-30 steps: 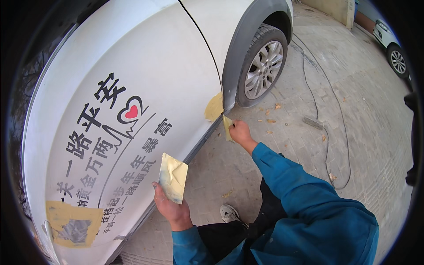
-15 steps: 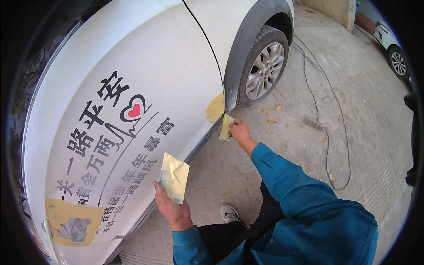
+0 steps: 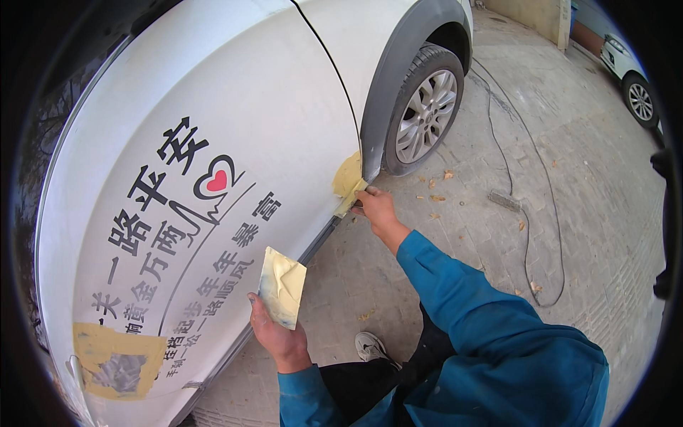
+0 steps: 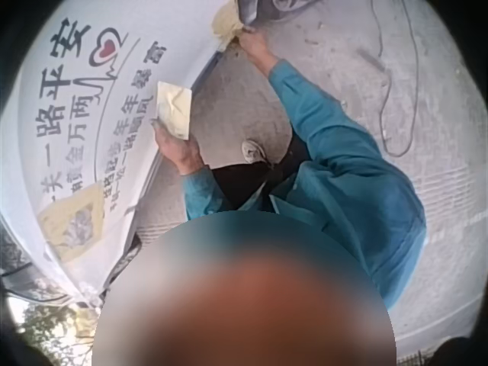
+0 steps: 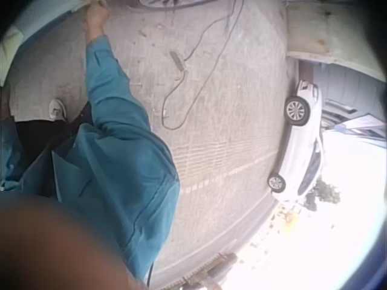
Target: The person applies a yellow putty-like substance to the side of a white car using a small metal spatula. They spread the material over a large area of the front door and rear quarter panel, smoothing it into the surface.
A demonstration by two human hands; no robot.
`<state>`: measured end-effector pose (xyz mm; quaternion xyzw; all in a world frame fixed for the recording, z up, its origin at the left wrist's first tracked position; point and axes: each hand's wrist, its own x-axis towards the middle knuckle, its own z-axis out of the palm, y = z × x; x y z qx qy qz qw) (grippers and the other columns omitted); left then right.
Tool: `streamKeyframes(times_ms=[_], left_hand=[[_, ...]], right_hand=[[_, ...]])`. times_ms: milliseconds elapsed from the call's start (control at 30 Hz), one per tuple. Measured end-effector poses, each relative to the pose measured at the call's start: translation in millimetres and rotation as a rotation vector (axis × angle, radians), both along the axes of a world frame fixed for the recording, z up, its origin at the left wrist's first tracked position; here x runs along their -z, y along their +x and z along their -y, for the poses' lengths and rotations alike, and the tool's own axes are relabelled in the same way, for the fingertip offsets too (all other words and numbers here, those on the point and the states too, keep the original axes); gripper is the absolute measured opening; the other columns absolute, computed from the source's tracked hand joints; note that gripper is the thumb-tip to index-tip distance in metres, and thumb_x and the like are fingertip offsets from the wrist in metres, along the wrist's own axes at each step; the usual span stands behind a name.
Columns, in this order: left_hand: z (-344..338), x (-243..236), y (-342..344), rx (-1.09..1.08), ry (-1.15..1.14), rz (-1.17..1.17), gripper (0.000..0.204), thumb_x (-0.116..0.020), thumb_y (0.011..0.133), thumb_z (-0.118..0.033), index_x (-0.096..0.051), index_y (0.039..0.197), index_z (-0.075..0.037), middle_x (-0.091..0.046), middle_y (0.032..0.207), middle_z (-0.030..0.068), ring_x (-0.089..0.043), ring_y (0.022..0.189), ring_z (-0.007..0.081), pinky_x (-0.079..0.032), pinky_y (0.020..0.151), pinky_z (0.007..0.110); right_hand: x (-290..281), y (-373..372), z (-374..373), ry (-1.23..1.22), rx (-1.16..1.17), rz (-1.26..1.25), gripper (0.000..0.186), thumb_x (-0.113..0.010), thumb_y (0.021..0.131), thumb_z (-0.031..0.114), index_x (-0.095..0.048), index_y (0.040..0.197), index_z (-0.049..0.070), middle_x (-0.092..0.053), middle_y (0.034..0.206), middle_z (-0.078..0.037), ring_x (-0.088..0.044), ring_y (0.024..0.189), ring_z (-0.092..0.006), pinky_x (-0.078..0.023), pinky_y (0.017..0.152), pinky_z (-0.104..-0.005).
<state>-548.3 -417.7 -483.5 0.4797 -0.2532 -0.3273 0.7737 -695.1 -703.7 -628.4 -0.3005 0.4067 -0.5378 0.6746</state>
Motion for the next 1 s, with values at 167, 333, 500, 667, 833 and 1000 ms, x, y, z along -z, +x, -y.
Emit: streamKeyframes(times_ms=[167, 333, 500, 667, 833, 1000], left_hand=[[-1.1, 2.2, 1.9, 0.023, -0.02, 0.013, 0.059, -0.044, 0.117, -0.042, -0.058, 0.138, 0.011, -0.068, 0.132, 0.0175, -0.07, 0.118, 0.0256, -0.054, 0.102, 0.038], [-1.6, 0.5, 0.0, 0.038, -0.036, 0.019, 0.059, -0.043, 0.118, -0.041, -0.058, 0.138, 0.011, -0.068, 0.133, 0.0172, -0.069, 0.119, 0.0257, -0.054, 0.102, 0.038], [0.8, -0.7, -4.5, 0.023, -0.026, 0.005, 0.059, -0.043, 0.118, -0.042, -0.059, 0.137, 0.012, -0.068, 0.133, 0.0173, -0.069, 0.12, 0.0254, -0.054, 0.103, 0.038], [0.3, -0.9, -3.9, 0.032, -0.02, 0.016, 0.059, -0.043, 0.117, -0.042, -0.059, 0.138, 0.012, -0.068, 0.132, 0.0175, -0.069, 0.119, 0.0253, -0.054, 0.103, 0.038], [-1.3, 0.2, -2.2, 0.064, -0.037, 0.038, 0.059, -0.043, 0.117, -0.041, -0.059, 0.137, 0.012, -0.068, 0.132, 0.0172, -0.069, 0.117, 0.025, -0.054, 0.102, 0.037], [-1.6, 2.1, -1.3, 0.049, -0.02, 0.022, 0.059, -0.043, 0.117, -0.041, -0.06, 0.137, 0.012, -0.069, 0.131, 0.017, -0.07, 0.116, 0.0249, -0.055, 0.1, 0.038]], right_hand=[[-13.8, -3.0, -11.2, -0.038, 0.047, 0.018, 0.029, -0.062, 0.104, 0.011, -0.073, 0.123, -0.007, -0.077, 0.104, -0.013, -0.076, 0.089, -0.0205, -0.063, 0.075, -0.0348], [-10.5, -7.9, -21.3, -0.004, 0.002, -0.034, 0.03, -0.058, 0.106, 0.009, -0.068, 0.128, -0.009, -0.075, 0.112, -0.013, -0.075, 0.097, -0.0224, -0.063, 0.083, -0.0388], [-3.3, -0.3, -14.5, 0.077, 0.019, 0.052, 0.029, -0.059, 0.105, 0.01, -0.068, 0.126, -0.008, -0.075, 0.113, -0.014, -0.074, 0.094, -0.0214, -0.063, 0.081, -0.0359], [-18.3, 3.9, -1.9, 0.052, 0.037, 0.14, 0.03, -0.062, 0.104, 0.01, -0.068, 0.127, -0.007, -0.075, 0.113, -0.013, -0.073, 0.093, -0.02, -0.062, 0.08, -0.0345], [-50.0, 6.2, -4.1, -0.028, 0.131, 0.111, 0.027, -0.07, 0.099, 0.012, -0.073, 0.114, -0.01, -0.075, 0.102, -0.012, -0.073, 0.082, -0.0181, -0.062, 0.073, -0.0318], [-75.8, 11.8, -18.3, -0.126, 0.188, 0.034, 0.027, -0.073, 0.097, 0.011, -0.076, 0.115, -0.009, -0.077, 0.1, -0.011, -0.073, 0.082, -0.0163, -0.063, 0.074, -0.0306]])
